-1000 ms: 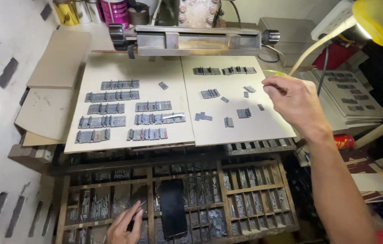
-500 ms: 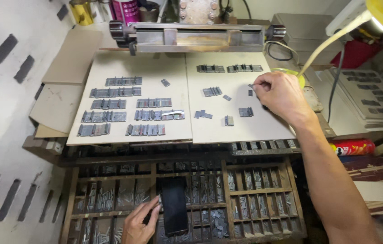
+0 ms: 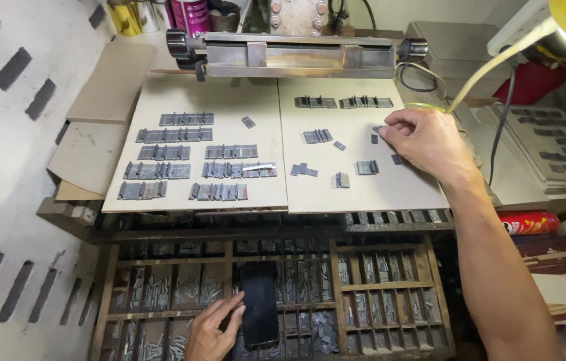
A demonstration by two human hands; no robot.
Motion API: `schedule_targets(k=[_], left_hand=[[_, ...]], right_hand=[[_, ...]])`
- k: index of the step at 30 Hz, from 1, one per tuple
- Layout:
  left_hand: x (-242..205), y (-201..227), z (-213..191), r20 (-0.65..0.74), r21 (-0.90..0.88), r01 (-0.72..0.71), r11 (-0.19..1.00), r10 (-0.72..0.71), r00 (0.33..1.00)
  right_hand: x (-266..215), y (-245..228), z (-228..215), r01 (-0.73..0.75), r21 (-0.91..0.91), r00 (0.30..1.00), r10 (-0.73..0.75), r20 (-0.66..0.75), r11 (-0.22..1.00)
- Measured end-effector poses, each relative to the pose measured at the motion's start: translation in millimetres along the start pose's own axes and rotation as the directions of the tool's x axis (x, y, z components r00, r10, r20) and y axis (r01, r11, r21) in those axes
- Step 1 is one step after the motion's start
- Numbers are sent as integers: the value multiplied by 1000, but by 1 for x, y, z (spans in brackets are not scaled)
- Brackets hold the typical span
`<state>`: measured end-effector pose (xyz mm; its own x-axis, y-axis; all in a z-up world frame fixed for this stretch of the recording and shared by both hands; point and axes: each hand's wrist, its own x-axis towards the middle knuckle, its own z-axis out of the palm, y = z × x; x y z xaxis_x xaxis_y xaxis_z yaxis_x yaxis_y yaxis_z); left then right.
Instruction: The person organizes small metal printing blocks on a white work surface and within a wooden drawer. They pick up blocks, arrange them into rows, and place them into compartments in the drawer below.
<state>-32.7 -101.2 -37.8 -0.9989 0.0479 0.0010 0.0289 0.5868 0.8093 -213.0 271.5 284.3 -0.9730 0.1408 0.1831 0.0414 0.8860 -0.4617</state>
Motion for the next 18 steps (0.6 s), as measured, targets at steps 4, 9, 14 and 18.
schedule_targets(k=[4, 9, 14, 18], left_hand=[[-2, 1, -2, 87, 8, 43, 999, -44, 995], [-3, -3, 5, 143, -26, 109, 994, -104, 984], [-3, 7, 3, 91, -38, -4, 999, 7, 996], [4, 32, 0, 70, -110, -173, 979, 181, 981]], right_hand=[[4, 4, 7, 36, -31, 999, -36, -15, 999], [7, 9, 11, 84, -36, 996, -85, -28, 996], [5, 6, 8, 115, -82, 993, -117, -22, 990], [-22, 1, -12, 89, 53, 994, -85, -65, 995]])
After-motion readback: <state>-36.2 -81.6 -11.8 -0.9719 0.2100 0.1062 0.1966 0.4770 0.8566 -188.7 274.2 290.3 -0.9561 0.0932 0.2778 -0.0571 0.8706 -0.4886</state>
